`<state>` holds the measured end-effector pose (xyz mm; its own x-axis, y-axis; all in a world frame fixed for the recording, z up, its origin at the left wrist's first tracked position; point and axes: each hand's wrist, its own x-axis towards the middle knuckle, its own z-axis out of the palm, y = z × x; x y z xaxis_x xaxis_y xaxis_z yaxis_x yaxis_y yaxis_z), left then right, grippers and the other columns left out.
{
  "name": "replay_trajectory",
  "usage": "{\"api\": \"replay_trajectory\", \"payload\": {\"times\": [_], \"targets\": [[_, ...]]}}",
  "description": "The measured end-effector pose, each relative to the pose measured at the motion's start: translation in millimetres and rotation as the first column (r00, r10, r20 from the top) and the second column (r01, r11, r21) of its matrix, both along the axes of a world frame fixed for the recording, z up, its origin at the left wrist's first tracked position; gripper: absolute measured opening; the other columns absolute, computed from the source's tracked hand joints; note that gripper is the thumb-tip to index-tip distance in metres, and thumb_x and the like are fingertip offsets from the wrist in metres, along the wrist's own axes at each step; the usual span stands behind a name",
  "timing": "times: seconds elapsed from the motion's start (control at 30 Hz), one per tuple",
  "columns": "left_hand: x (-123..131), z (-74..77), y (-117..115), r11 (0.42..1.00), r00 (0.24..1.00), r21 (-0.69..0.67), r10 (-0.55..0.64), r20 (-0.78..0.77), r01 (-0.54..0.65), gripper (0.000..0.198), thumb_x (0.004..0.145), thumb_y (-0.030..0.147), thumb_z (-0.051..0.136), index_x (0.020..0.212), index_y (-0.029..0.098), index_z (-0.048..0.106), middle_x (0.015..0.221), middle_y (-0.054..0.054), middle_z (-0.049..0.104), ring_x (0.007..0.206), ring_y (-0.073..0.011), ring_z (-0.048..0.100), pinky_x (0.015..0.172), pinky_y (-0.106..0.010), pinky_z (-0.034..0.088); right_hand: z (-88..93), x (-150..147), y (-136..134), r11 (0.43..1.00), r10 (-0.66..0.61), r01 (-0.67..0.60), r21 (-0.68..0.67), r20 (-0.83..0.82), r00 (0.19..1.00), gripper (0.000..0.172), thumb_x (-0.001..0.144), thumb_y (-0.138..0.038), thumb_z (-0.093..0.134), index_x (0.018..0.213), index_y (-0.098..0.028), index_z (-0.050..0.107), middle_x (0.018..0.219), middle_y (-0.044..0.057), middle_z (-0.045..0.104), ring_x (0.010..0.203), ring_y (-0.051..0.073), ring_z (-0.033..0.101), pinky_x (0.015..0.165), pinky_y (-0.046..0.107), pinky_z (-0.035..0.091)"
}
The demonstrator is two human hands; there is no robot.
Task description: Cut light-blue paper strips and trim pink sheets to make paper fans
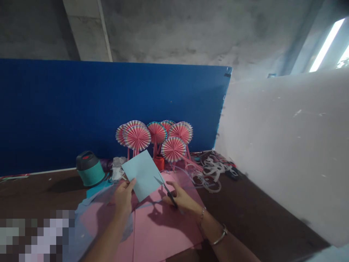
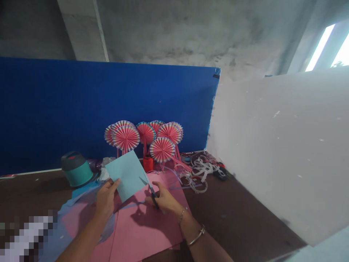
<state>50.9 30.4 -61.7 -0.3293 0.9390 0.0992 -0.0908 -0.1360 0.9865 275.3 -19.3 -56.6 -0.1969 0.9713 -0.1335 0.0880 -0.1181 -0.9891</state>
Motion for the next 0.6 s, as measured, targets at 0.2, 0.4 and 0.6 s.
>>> {"api": "replay_trajectory", "payload": {"times": [0.2,0.4,0.6], "targets": [[1.0,-2.0,1.1,1.000,0.999,0.010,-0.014,0.042,0.013,0.036,0.061,0.047,0.074,0.082,0.017,0.068,0.085,-0.005,0.075,0.092,-0.0268,0.067,0.081,-0.033,0.051,-1.1,0.2,0.1,1.000,0.005,-0.005,0.012,-0.005,1.000,0.084,0.063,-0.034,0.078,0.134,-0.013,0.039,0.058,-0.009,0.052,0.049,0.009,0.046,0.047,0.020,0.032],[0.3,-1.3,1.1,1.000,1.000,-0.002,0.010,-0.018,-0.010,0.033,0.062,0.047,0.072,0.077,0.018,0.068,0.080,-0.005,0.074,0.090,-0.0270,0.066,0.081,-0.035,0.049,-6.7,2.0,3.4,1.000,0.012,-0.012,0.012,0.004,1.000,0.084,0.066,-0.037,0.079,0.136,-0.015,0.038,0.062,-0.008,0.053,0.052,0.008,0.047,0.049,0.020,0.033],[0.1,-4.5,2.9,0.999,0.999,0.024,0.031,-0.011,-0.031,0.032,0.063,0.047,0.071,0.076,0.018,0.069,0.081,-0.006,0.074,0.087,-0.0271,0.067,0.081,-0.037,0.050,-11.5,3.0,6.2,1.000,0.016,-0.017,0.012,0.025,1.000,0.086,0.066,-0.041,0.079,0.137,-0.016,0.036,0.062,-0.008,0.052,0.052,0.009,0.047,0.048,0.020,0.034]]}}
